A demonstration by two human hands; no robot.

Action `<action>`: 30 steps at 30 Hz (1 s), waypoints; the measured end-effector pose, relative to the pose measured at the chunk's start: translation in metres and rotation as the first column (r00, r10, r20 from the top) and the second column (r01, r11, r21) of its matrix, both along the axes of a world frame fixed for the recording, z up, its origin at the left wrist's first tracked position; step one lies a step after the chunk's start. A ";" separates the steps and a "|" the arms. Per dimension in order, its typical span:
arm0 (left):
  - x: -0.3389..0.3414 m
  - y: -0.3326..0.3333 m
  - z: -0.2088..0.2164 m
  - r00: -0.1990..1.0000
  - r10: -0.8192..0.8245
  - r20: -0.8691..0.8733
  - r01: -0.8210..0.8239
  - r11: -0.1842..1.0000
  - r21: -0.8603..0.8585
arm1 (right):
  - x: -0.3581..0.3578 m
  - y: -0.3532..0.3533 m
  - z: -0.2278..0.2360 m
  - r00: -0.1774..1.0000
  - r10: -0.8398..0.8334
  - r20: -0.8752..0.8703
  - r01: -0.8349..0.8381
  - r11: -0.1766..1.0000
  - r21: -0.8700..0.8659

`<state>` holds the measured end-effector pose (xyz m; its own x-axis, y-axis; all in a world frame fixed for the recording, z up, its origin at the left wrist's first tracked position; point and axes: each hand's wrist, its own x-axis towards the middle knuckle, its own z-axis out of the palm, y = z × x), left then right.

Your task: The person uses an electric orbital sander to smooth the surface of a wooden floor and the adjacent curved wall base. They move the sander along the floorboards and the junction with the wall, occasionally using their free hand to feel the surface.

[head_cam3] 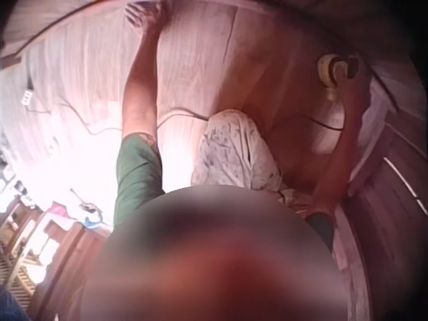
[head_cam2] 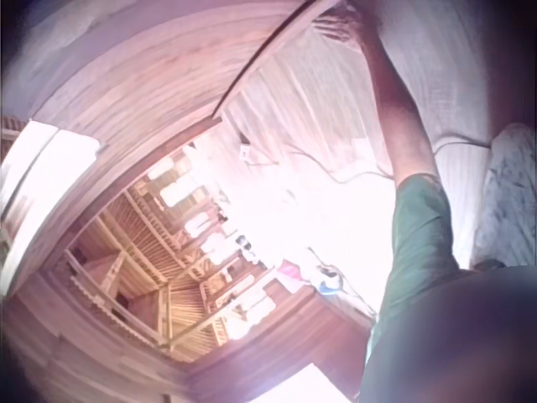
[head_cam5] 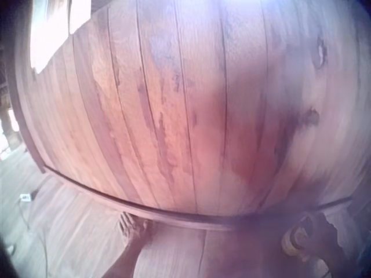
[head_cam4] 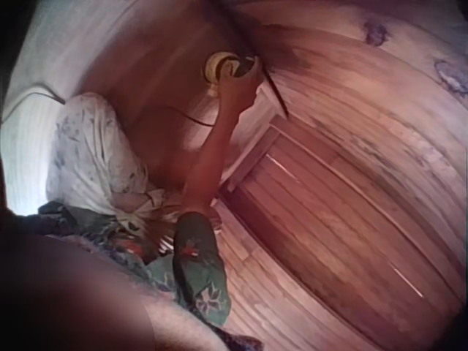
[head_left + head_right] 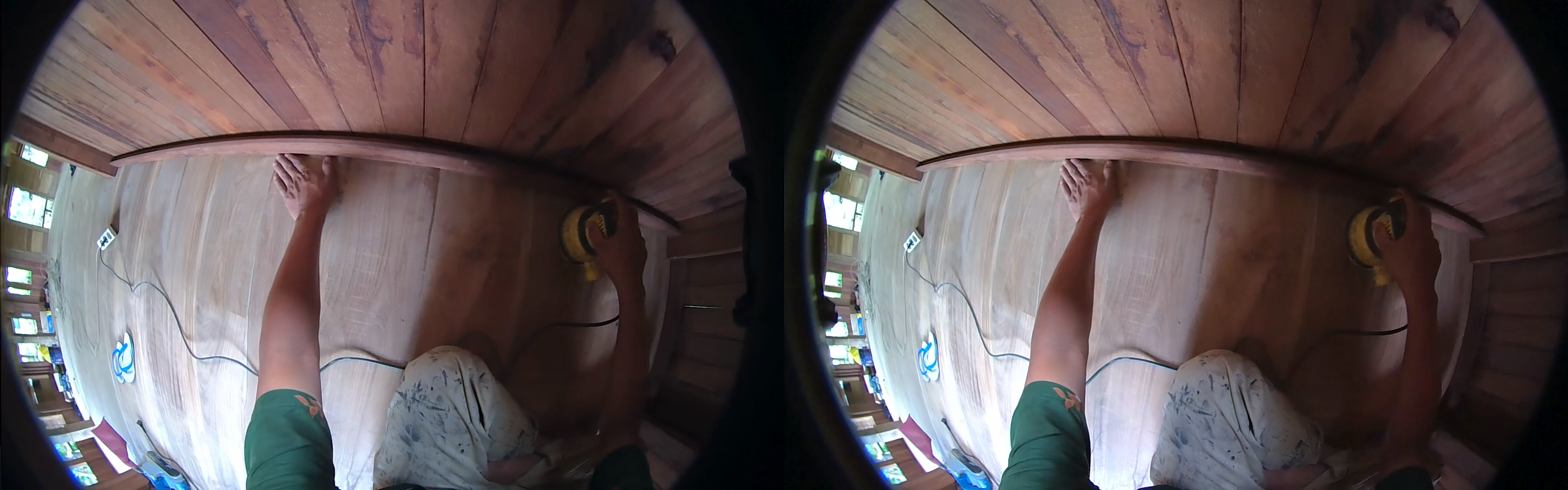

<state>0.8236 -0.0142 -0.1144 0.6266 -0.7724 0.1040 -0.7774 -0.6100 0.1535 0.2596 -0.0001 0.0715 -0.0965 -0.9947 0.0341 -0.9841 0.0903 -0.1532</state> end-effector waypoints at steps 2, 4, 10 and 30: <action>-0.009 0.000 -0.001 1.000 -0.015 -0.018 0.015 1.000 -0.027 | -0.016 0.000 -0.002 0.999 -0.047 -0.002 0.047 0.998 0.037; -0.014 0.003 0.000 0.999 -0.038 -0.018 0.037 0.998 -0.045 | -0.031 0.000 -0.003 0.996 -0.081 -0.023 0.081 0.996 0.032; -0.078 0.011 0.003 0.987 -0.152 -0.044 0.149 0.987 -0.065 | -0.068 0.000 -0.011 0.980 -0.183 -0.084 0.187 0.981 0.043; -0.234 0.033 0.026 0.883 -0.451 -0.133 0.454 0.891 -0.003 | -0.190 -0.015 -0.050 0.987 -0.159 -0.032 0.155 0.981 -0.114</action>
<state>0.5894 0.0191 -0.0886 0.2145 -0.9765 0.0224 -0.9450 -0.2017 0.2575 0.0693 -0.0148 0.0219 -0.2473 -0.9572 0.1506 -0.9647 0.2286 -0.1308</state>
